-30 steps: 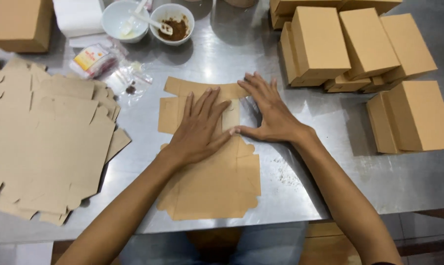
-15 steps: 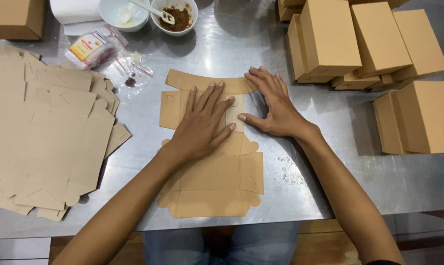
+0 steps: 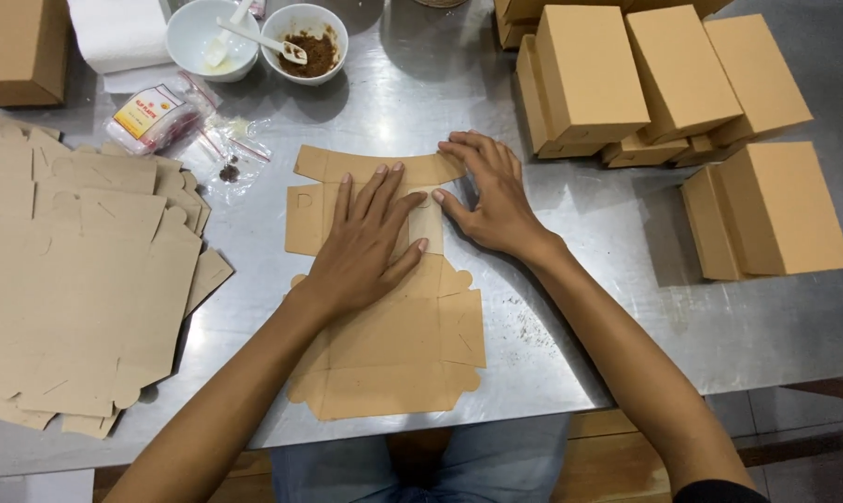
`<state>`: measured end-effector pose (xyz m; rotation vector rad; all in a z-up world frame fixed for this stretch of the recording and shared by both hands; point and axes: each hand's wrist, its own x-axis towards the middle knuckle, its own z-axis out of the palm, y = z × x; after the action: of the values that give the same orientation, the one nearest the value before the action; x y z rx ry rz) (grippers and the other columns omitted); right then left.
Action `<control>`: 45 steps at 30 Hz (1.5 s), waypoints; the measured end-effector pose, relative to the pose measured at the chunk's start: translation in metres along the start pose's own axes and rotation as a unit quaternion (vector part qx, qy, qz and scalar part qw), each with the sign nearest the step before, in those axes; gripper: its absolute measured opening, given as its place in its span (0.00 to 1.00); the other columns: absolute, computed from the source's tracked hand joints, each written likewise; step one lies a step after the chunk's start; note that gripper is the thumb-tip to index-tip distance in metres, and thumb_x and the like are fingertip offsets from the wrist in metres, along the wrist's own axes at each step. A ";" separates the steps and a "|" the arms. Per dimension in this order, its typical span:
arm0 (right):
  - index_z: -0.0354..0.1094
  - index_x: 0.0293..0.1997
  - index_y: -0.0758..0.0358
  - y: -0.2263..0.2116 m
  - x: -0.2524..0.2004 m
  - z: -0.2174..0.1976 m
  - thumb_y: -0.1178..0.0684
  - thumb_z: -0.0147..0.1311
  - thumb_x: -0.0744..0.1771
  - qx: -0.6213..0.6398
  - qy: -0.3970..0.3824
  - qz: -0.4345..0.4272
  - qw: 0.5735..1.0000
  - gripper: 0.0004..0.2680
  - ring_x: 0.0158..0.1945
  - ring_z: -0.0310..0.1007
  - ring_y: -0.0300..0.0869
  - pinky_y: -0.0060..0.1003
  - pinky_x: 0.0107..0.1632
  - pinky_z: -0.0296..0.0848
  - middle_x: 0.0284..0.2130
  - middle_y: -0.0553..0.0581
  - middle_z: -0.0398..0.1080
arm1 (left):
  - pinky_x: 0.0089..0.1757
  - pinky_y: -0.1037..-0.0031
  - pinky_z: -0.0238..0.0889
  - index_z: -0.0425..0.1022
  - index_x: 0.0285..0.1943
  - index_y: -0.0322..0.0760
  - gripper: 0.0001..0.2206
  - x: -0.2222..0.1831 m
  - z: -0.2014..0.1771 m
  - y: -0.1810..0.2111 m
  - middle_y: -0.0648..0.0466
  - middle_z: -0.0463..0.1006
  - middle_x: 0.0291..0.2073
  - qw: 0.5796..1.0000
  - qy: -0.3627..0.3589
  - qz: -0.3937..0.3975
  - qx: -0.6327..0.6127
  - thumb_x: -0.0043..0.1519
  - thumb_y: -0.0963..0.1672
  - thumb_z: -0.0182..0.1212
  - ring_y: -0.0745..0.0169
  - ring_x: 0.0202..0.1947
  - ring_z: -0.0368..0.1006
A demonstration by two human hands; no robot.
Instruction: The person folds flat cardboard pieces into small rectangular boxes by hand on a metal table. They fold the side flaps, tuck tabs into slots, and stack the finished boxes to the right.
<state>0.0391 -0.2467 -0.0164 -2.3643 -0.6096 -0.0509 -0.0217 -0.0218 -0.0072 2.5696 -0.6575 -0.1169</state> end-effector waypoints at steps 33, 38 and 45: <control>0.51 0.76 0.53 -0.008 -0.005 -0.021 0.34 0.74 0.57 0.034 -0.123 -0.016 0.992 0.41 0.78 0.31 0.67 0.66 0.74 0.19 0.73 0.70 0.44 | 0.70 0.43 0.15 0.58 0.73 0.50 0.23 -0.002 -0.002 0.000 0.41 0.50 0.78 1.000 -0.010 -0.006 0.014 0.71 0.55 0.44 0.44 0.80 0.37; 0.51 0.76 0.51 -0.007 -0.006 -0.020 0.33 0.75 0.56 0.028 -0.127 -0.016 0.991 0.43 0.79 0.31 0.66 0.65 0.74 0.18 0.74 0.68 0.44 | 0.70 0.43 0.15 0.57 0.73 0.50 0.23 -0.002 -0.001 0.000 0.42 0.50 0.78 1.000 -0.012 -0.006 0.018 0.71 0.55 0.44 0.44 0.80 0.37; 0.52 0.76 0.51 0.000 -0.005 -0.017 0.36 0.74 0.59 0.043 -0.119 -0.012 0.992 0.39 0.79 0.32 0.65 0.65 0.75 0.18 0.74 0.68 0.45 | 0.70 0.43 0.15 0.58 0.73 0.50 0.23 -0.001 -0.002 0.000 0.41 0.50 0.78 1.000 -0.013 -0.004 0.018 0.71 0.55 0.44 0.44 0.80 0.37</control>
<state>0.0367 -0.2596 -0.0040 -2.2961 -0.7387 0.2453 -0.0221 -0.0210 -0.0054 2.6098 -0.6644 -0.1418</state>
